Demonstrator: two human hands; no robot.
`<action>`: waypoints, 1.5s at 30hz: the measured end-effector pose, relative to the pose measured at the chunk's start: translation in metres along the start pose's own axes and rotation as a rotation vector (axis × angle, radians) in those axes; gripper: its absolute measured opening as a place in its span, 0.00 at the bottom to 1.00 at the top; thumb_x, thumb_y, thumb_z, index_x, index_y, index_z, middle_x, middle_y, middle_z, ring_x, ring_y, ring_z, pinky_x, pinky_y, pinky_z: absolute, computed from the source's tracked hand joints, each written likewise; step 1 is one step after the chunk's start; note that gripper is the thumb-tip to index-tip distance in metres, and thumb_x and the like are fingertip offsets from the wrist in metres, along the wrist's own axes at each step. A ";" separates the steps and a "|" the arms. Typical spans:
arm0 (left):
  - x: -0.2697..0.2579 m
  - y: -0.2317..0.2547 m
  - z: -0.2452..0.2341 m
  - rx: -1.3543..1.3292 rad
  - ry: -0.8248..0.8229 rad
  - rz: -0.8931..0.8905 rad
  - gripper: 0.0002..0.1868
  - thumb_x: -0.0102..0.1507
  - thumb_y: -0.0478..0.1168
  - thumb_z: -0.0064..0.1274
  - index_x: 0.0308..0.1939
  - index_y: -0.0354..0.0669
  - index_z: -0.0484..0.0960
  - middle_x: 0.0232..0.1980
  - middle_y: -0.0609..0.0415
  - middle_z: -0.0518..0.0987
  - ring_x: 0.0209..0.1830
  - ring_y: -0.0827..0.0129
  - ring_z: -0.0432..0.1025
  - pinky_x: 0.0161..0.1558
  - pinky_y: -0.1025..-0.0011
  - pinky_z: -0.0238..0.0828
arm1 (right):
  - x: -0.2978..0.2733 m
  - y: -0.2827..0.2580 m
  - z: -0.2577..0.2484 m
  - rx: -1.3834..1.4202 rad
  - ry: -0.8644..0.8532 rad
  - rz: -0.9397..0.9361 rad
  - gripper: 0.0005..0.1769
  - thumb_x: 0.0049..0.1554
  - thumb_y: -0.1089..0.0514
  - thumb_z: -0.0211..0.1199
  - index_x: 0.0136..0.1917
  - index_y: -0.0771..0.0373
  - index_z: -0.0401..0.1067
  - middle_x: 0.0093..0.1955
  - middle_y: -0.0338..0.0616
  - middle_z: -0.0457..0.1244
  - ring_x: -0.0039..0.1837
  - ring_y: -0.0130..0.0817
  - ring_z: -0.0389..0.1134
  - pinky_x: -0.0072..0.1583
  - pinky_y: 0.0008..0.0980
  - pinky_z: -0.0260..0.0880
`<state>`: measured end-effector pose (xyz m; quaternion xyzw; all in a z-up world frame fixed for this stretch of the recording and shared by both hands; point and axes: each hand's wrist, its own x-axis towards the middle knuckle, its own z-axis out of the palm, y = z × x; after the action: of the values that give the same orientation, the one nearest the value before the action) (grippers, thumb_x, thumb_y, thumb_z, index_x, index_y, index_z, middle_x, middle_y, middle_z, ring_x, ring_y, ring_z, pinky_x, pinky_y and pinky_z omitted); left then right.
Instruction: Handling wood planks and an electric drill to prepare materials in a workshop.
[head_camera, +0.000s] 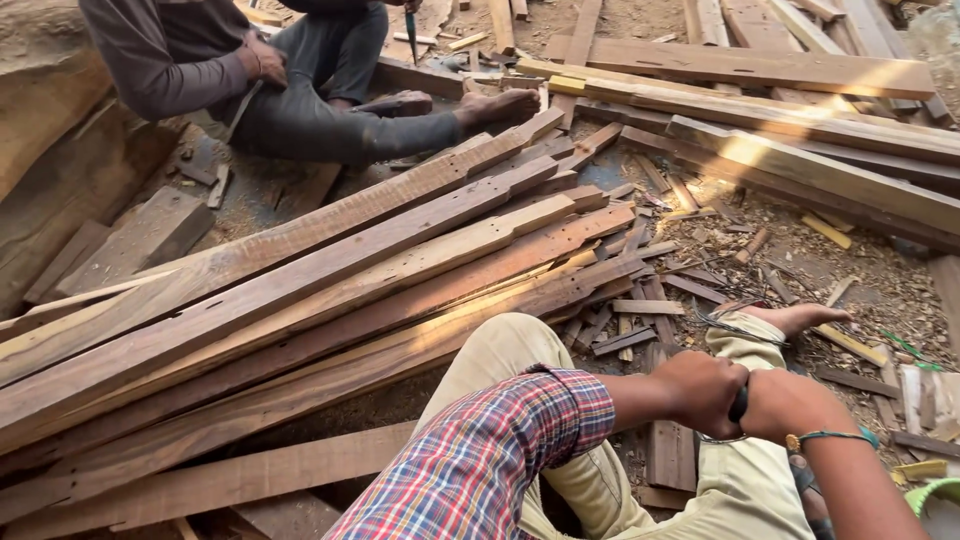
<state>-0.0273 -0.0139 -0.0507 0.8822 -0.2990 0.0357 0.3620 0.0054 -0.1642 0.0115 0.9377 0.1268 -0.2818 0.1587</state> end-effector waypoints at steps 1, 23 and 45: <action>0.000 0.001 0.000 0.000 0.000 -0.001 0.31 0.46 0.60 0.62 0.38 0.37 0.81 0.37 0.40 0.84 0.36 0.47 0.81 0.42 0.55 0.80 | -0.003 -0.002 -0.002 -0.003 -0.016 -0.006 0.16 0.45 0.50 0.66 0.44 0.59 0.84 0.51 0.53 0.73 0.57 0.49 0.76 0.61 0.41 0.77; -0.002 0.003 -0.005 -0.018 -0.010 -0.022 0.29 0.46 0.58 0.61 0.38 0.38 0.82 0.37 0.41 0.85 0.35 0.49 0.82 0.41 0.57 0.80 | 0.001 -0.001 -0.002 -0.057 -0.030 0.035 0.20 0.46 0.45 0.66 0.48 0.57 0.84 0.54 0.52 0.73 0.60 0.47 0.75 0.63 0.41 0.77; -0.009 0.006 -0.007 -0.020 0.006 0.004 0.31 0.44 0.56 0.64 0.40 0.35 0.80 0.38 0.40 0.83 0.34 0.48 0.81 0.41 0.57 0.79 | -0.022 -0.012 -0.010 -0.005 0.009 0.025 0.15 0.44 0.53 0.64 0.43 0.60 0.84 0.51 0.56 0.72 0.56 0.52 0.75 0.60 0.44 0.76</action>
<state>-0.0368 -0.0085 -0.0444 0.8780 -0.2998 0.0358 0.3715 -0.0114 -0.1522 0.0295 0.9401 0.1164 -0.2751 0.1641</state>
